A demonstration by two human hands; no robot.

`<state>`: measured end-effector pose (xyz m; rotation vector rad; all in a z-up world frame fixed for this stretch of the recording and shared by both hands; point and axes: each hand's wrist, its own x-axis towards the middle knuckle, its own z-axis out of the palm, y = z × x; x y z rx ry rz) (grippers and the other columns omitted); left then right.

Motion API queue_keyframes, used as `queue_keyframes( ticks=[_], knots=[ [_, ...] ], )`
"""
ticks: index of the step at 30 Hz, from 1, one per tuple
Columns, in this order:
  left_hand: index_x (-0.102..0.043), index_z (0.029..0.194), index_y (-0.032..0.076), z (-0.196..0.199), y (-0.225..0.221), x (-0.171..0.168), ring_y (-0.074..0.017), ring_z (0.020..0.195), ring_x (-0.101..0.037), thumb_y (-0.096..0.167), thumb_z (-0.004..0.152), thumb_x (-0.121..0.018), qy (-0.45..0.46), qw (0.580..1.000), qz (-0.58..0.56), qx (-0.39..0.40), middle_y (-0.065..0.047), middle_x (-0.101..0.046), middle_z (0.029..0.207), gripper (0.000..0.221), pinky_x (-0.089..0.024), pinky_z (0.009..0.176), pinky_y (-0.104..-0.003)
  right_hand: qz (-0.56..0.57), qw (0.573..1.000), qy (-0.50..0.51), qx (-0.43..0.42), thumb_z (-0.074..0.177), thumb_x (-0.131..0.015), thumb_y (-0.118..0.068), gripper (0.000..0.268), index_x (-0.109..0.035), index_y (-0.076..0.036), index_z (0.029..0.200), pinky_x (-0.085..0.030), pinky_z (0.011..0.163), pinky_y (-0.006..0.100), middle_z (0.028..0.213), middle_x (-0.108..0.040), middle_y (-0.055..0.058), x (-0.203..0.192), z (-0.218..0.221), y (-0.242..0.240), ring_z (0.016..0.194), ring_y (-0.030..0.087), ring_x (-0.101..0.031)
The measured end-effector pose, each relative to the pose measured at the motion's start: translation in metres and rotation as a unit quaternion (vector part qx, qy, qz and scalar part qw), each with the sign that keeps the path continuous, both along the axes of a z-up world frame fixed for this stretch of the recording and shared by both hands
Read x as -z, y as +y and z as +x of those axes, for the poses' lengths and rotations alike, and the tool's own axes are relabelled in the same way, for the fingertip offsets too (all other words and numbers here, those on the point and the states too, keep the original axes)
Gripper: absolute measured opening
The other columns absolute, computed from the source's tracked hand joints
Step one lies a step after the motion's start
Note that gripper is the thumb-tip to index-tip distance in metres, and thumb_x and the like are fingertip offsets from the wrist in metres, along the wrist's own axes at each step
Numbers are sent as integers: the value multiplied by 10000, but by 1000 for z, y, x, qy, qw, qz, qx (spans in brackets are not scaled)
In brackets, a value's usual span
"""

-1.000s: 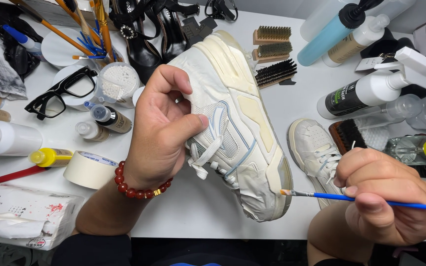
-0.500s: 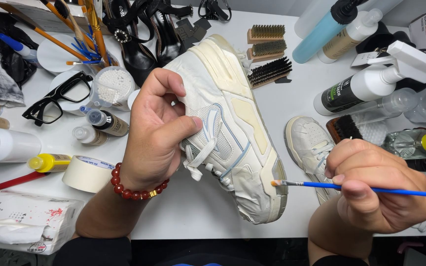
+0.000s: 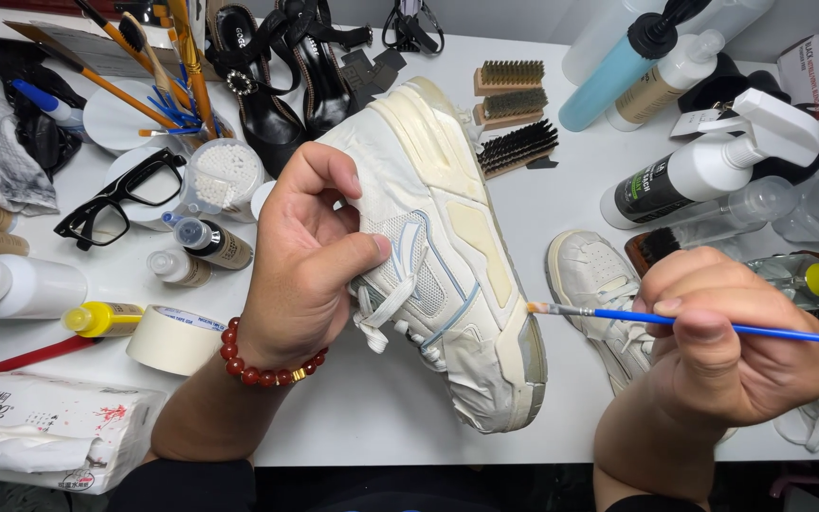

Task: Painting the midsole of a white sneaker with a small brush at a repair bench.

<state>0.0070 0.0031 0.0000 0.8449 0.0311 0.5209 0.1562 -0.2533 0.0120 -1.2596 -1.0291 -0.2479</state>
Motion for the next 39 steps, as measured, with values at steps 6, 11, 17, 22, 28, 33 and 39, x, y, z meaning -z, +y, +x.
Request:
queue_keyframes(
  ticks=[6,11,17,22,28,33,39],
  knots=[
    [-428,1158,47,0,0,-1,-197,1138,-594,-180,841,-546,-4,1000,9,-9,-130,-529,1176,407,-563,1030,-381,7,1000,-20,-2,1097,-688,-59,260,-588,113,929,-456,543,339,724,-588,155,6,1,4,568,227,-536],
    [-434,1184,45,-1,0,8,-184,1119,-586,-186,874,-564,-19,998,20,-53,-126,-527,1171,407,-552,1036,-358,111,993,35,-1,1099,-649,-185,348,-497,58,902,-393,483,325,664,-514,133,13,4,-8,519,208,-456],
    [-421,1228,59,-17,-1,-7,-187,1131,-581,-181,874,-573,-41,989,-5,-145,-125,-530,1227,454,-537,1004,-335,129,991,9,31,1156,-609,-263,428,-467,40,889,-380,501,346,661,-450,131,16,5,-14,519,215,-425],
    [-409,1283,75,-42,-3,-1,-196,1056,-588,-158,859,-563,-5,978,-70,-196,-128,-527,1184,508,-559,942,-352,132,991,22,4,1204,-587,-264,453,-460,49,903,-382,540,347,672,-444,136,20,0,-23,543,228,-422],
    [-411,1328,74,-77,-16,-10,-207,1038,-599,-139,876,-567,9,969,-73,-237,-146,-537,1165,523,-571,920,-356,142,989,34,3,1245,-546,-267,404,-504,65,1018,-351,540,303,701,-423,139,19,-7,-31,555,220,-403],
    [-418,1311,68,-120,-38,-31,-207,1070,-604,-122,894,-563,-16,958,-25,-285,-161,-554,1205,480,-581,929,-365,104,994,22,-25,1255,-539,-305,447,-503,44,978,-407,581,290,757,-514,167,20,-14,-37,563,217,-486],
    [-439,1329,50,-173,-55,-26,-164,997,-582,-129,953,-585,-38,914,60,-400,-151,-548,1178,441,-567,887,-315,81,991,-14,-103,1254,-527,-344,490,-549,29,937,-491,616,277,804,-620,191,20,-14,-15,631,215,-579]
  ],
)
